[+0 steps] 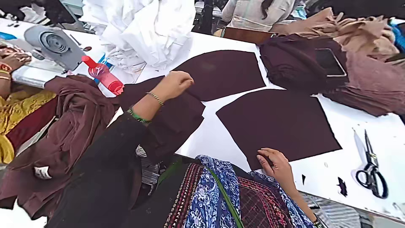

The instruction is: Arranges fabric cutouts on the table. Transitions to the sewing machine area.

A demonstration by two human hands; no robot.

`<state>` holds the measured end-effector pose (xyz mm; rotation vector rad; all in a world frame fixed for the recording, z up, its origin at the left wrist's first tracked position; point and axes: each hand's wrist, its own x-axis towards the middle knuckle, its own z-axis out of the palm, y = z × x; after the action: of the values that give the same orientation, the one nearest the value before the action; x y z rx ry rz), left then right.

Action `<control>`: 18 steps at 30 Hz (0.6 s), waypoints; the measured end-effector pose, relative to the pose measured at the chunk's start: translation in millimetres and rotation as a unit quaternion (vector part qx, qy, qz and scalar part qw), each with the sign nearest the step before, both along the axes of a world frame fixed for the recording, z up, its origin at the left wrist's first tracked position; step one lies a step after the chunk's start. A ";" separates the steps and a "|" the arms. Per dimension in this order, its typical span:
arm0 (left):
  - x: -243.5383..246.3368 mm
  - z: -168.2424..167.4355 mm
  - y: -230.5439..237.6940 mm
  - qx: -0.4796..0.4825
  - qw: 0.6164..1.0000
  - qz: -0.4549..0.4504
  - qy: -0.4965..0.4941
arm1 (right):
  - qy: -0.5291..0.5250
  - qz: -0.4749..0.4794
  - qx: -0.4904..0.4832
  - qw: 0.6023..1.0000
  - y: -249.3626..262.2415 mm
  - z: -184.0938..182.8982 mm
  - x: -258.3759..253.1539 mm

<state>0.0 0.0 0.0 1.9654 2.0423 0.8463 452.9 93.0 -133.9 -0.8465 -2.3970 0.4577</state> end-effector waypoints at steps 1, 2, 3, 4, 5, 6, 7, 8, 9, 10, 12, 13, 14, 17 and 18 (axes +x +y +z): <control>9.4 -5.1 24.1 -0.054 0.998 -0.030 0.014 | 0.004 0.003 0.008 1.000 -1.9 -11.0 4.8; 17.0 -13.2 48.7 -0.100 0.993 -0.056 0.037 | 0.011 0.001 0.022 1.000 -3.4 -19.3 7.3; 22.9 -22.7 72.3 -0.147 0.984 -0.075 0.068 | 0.018 -0.001 0.033 0.999 -4.4 -23.5 7.9; 27.0 -33.3 94.0 -0.191 0.972 -0.086 0.105 | 0.027 -0.004 0.041 0.999 -4.6 -24.8 6.9; 28.8 -45.3 113.5 -0.225 0.960 -0.091 0.142 | 0.034 -0.008 0.044 0.998 -5.3 -24.2 5.0; 29.1 -56.5 130.2 -0.246 0.951 -0.089 0.163 | 0.039 -0.012 0.047 0.998 -5.7 -22.7 3.1; 28.2 -65.4 144.1 -0.251 0.949 -0.085 0.169 | 0.040 -0.017 0.043 0.998 -6.8 -20.2 1.5; 26.2 -71.1 155.7 -0.241 0.954 -0.077 0.161 | 0.041 -0.020 0.039 0.998 -7.3 -18.4 0.2; 23.5 -73.2 165.5 -0.234 0.959 -0.069 0.146 | 0.043 -0.022 0.037 0.998 -7.8 -17.9 -0.6; 19.9 -73.7 173.9 -0.232 0.961 -0.062 0.135 | 0.042 -0.025 0.036 0.998 -8.3 -18.2 -0.6; 13.7 -67.1 181.1 -0.238 0.965 -0.055 0.098 | 0.041 -0.021 0.035 0.998 -8.7 -18.8 0.9; 11.6 -60.4 180.9 -0.236 0.968 -0.047 0.075 | 0.044 -0.018 0.039 0.998 -7.1 -19.7 1.5; 10.0 -54.0 179.0 -0.231 0.971 -0.032 0.055 | 0.049 -0.014 0.043 0.998 -5.3 -20.8 1.9; 5.7 -43.2 165.4 -0.210 0.977 -0.005 0.024 | 0.068 -0.006 0.052 0.996 -1.8 -25.4 2.8; 4.3 -42.3 159.2 -0.208 0.978 -0.006 0.017 | 0.073 -0.001 0.054 0.996 -0.8 -26.2 3.1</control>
<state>4.3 159.2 -42.3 1.7633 2.0204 0.3436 456.1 92.1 -160.1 -0.7420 -2.2639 0.3711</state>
